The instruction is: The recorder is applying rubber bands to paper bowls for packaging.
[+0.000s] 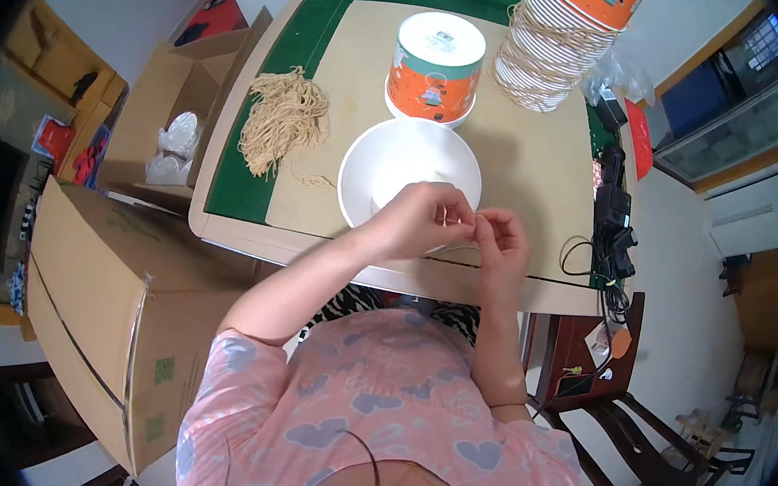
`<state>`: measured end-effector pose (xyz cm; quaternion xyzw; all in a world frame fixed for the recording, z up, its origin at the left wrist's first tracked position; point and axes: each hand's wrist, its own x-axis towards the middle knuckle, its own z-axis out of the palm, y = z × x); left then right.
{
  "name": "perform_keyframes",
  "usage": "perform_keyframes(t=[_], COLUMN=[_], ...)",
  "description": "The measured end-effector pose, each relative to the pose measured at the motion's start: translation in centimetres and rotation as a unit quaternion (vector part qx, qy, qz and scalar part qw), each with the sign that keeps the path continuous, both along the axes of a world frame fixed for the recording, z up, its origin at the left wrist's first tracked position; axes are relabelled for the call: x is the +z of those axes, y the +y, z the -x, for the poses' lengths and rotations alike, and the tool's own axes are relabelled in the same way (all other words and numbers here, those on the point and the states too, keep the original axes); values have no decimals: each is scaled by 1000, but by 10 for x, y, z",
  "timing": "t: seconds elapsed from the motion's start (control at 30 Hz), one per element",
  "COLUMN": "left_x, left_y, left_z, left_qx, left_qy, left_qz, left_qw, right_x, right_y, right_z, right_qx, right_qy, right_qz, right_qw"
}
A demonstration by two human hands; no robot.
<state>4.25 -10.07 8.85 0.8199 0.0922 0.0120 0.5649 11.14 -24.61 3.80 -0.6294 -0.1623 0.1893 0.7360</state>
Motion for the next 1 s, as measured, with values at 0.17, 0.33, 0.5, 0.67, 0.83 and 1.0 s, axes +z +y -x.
perform_keyframes(t=[0.17, 0.33, 0.5, 0.67, 0.83, 1.0], left_x=[-7, -9, -12, -10, -7, -8], left_y=[-16, -21, -24, -21, -21, -28], left_z=[17, 22, 22, 20, 22, 24], left_qx=[25, 51, 93, 108, 111, 148], left_qy=[-155, -187, -166, -138, -131, -144], left_qz=[-157, -183, -160, -119, -113, -190], left_qw=[975, 964, 968, 977, 979, 960], right_x=[-9, -10, 0, -3, 3, 4], right_y=[-6, -14, -17, -17, -12, -10], right_z=[2, -2, -2, -1, 7, 11], right_qx=[19, 89, 135, 116, 62, 32], right_qy=[14, 43, 0, -46, -113, -173], right_qz=[-35, -18, 9, 1, 46, 97], right_qw=[999, 995, 991, 992, 991, 980])
